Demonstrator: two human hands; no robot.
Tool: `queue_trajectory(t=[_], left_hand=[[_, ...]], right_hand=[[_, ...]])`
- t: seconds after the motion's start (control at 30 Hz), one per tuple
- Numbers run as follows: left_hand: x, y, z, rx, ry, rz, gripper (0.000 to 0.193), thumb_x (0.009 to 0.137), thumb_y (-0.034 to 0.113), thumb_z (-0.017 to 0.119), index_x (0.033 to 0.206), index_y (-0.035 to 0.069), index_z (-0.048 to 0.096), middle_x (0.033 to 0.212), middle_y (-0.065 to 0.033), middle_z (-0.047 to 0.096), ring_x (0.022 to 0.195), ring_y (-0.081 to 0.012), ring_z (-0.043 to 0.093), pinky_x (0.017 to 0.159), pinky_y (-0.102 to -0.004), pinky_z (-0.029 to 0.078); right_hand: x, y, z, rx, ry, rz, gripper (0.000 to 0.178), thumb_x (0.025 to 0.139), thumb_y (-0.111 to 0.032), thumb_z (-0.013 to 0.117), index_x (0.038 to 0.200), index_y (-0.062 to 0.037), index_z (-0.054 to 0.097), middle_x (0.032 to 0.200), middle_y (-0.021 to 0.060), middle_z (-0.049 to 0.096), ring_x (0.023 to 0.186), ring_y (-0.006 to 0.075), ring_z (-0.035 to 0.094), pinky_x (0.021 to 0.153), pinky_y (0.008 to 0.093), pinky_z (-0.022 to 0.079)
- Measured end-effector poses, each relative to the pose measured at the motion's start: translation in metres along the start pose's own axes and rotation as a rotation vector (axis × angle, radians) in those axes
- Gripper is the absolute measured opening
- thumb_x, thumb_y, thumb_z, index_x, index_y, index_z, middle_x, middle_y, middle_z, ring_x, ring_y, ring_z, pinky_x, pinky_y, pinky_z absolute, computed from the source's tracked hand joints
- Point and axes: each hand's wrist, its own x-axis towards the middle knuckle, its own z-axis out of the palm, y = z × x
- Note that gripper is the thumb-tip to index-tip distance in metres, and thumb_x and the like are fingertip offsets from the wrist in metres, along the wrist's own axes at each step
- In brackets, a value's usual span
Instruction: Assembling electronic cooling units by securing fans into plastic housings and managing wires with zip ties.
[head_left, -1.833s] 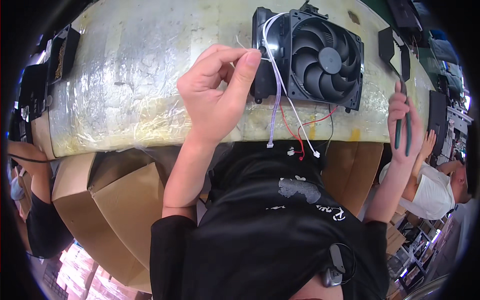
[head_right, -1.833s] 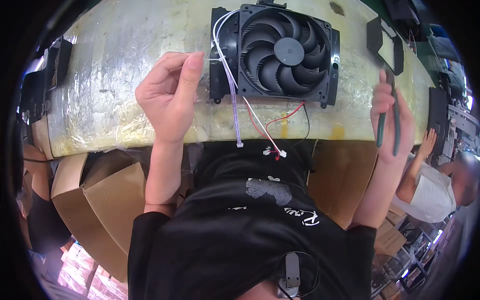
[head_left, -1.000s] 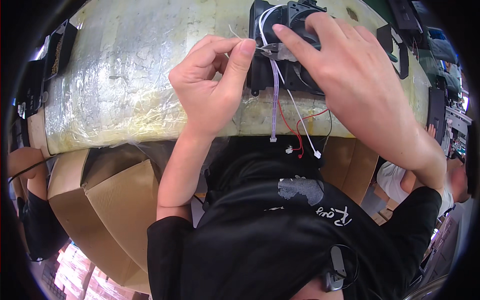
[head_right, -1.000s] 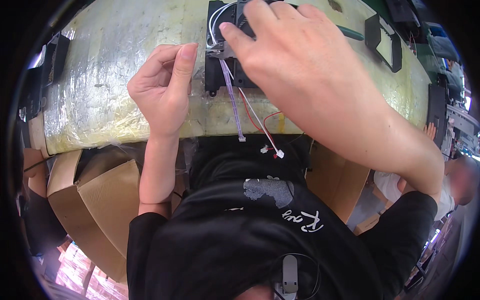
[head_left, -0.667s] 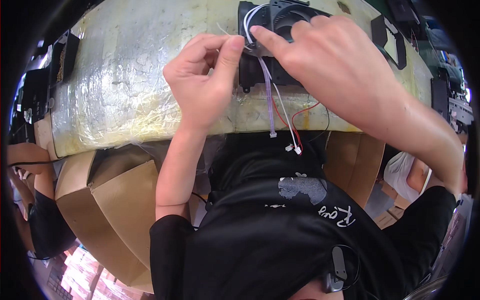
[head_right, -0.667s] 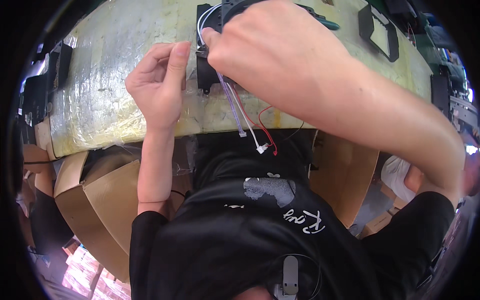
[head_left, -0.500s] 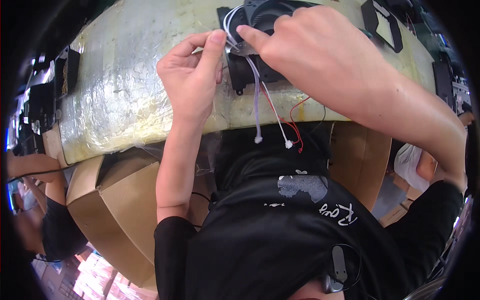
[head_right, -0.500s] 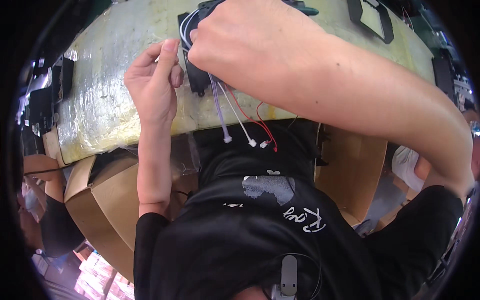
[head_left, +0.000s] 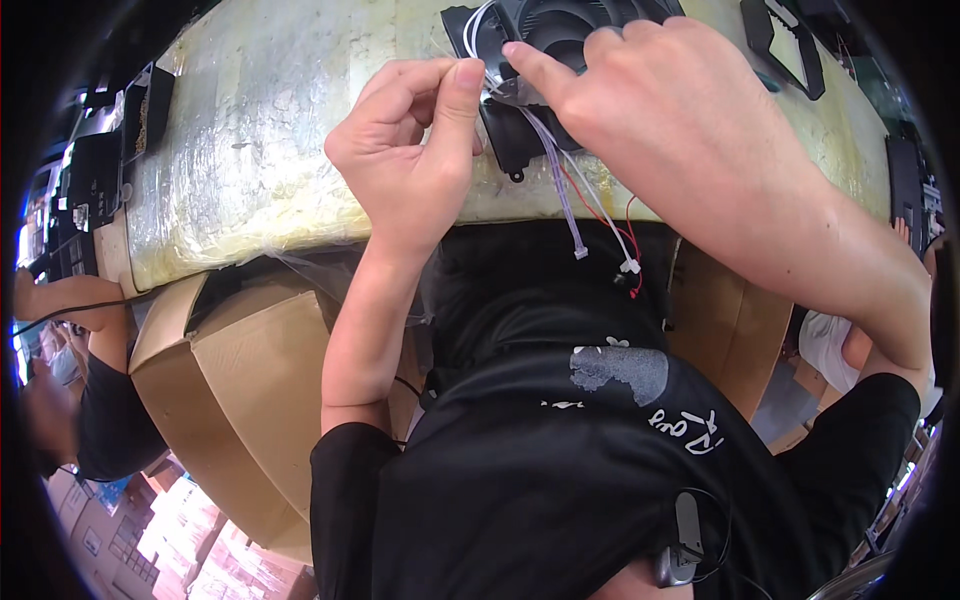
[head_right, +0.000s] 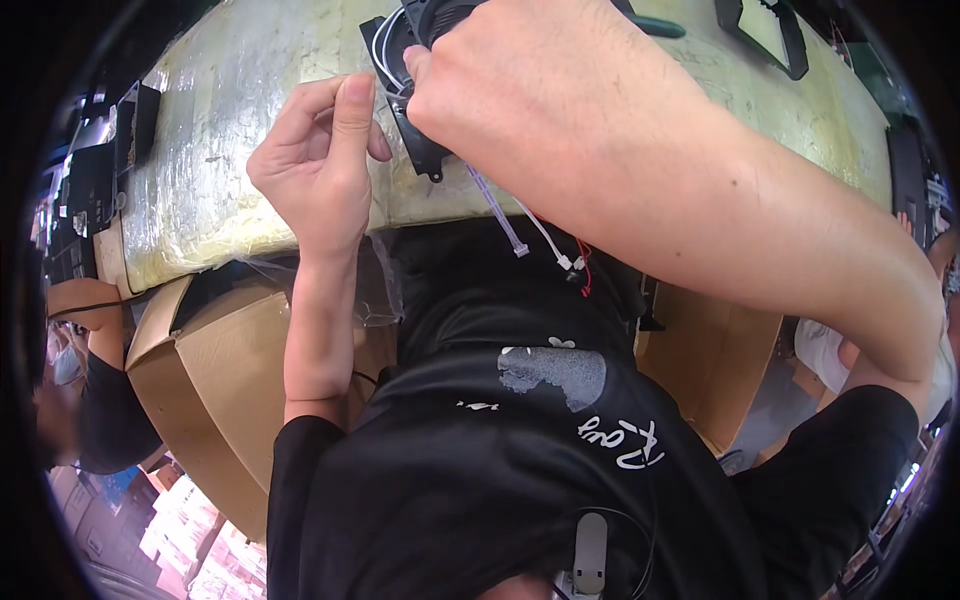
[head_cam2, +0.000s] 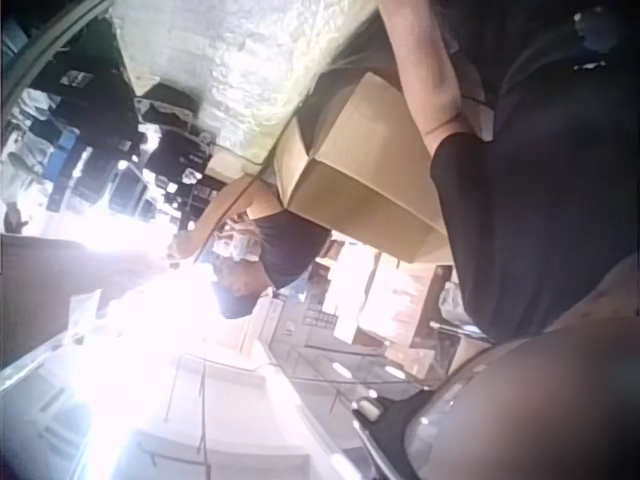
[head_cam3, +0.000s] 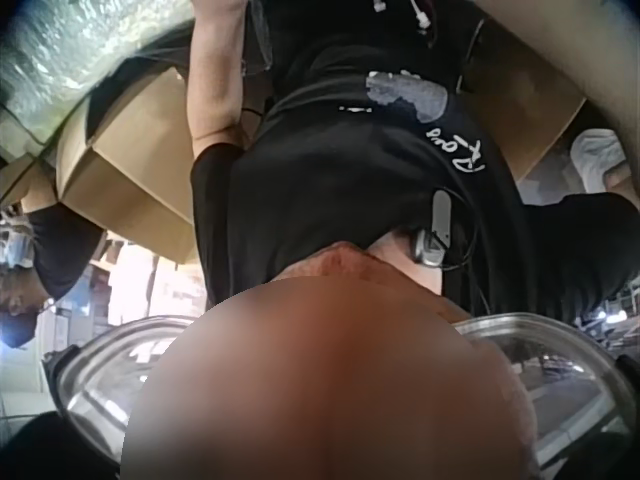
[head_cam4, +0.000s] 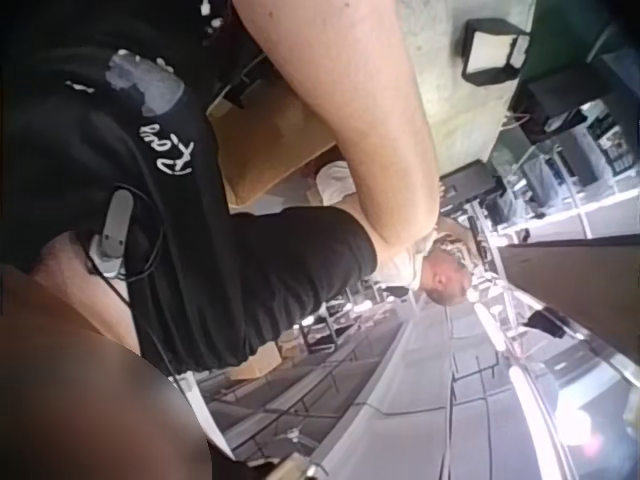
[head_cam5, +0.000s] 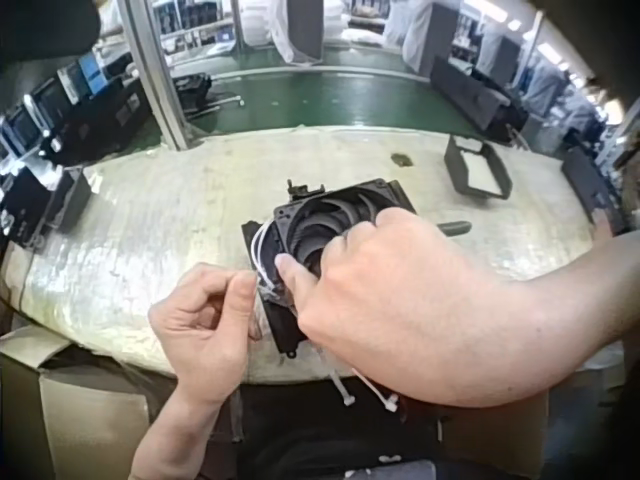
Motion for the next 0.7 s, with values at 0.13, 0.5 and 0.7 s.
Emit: queue_trajectory(t=[0.13, 0.5, 0.7], left_hand=[[-0.002, -0.001, -0.002, -0.009, 0.003, 0.01, 0.011, 0.09, 0.003, 0.069, 0.087, -0.008, 0.068, 0.081, -0.0074, 0.065, 0.054, -0.0063, 0.057, 0.046, -0.0179, 0.039], [-0.099, -0.027, -0.103, 0.471, 0.506, 0.383, 0.011, 0.103, 0.008, 0.042, 0.095, 0.0, 0.042, 0.074, -0.0106, 0.049, 0.057, -0.0139, 0.046, 0.048, -0.0246, 0.04], [-0.184, -0.121, -0.156, 1.014, -0.23, -0.492, 0.03, 0.095, 0.013, 0.056, 0.122, 0.0, 0.054, 0.112, -0.0174, 0.064, 0.085, -0.0259, 0.06, 0.07, -0.0385, 0.051]], right_hand=[[0.001, 0.0, -0.006, 0.098, -0.092, 0.0, 0.036, 0.088, -0.013, 0.058, 0.115, 0.0096, 0.062, 0.066, 0.0125, 0.065, 0.061, 0.0234, 0.066, 0.051, 0.0333, 0.05], [-0.079, 0.076, 0.101, 0.578, 0.691, 0.528, 0.044, 0.088, -0.013, 0.061, 0.123, 0.012, 0.057, 0.108, 0.0264, 0.068, 0.097, 0.032, 0.068, 0.085, 0.035, 0.053], [-0.115, 0.113, 0.227, 0.548, 0.514, 0.867, 0.051, 0.087, -0.031, 0.071, 0.128, -0.0038, 0.059, 0.118, 0.0187, 0.064, 0.108, 0.0296, 0.061, 0.095, 0.0386, 0.047]])
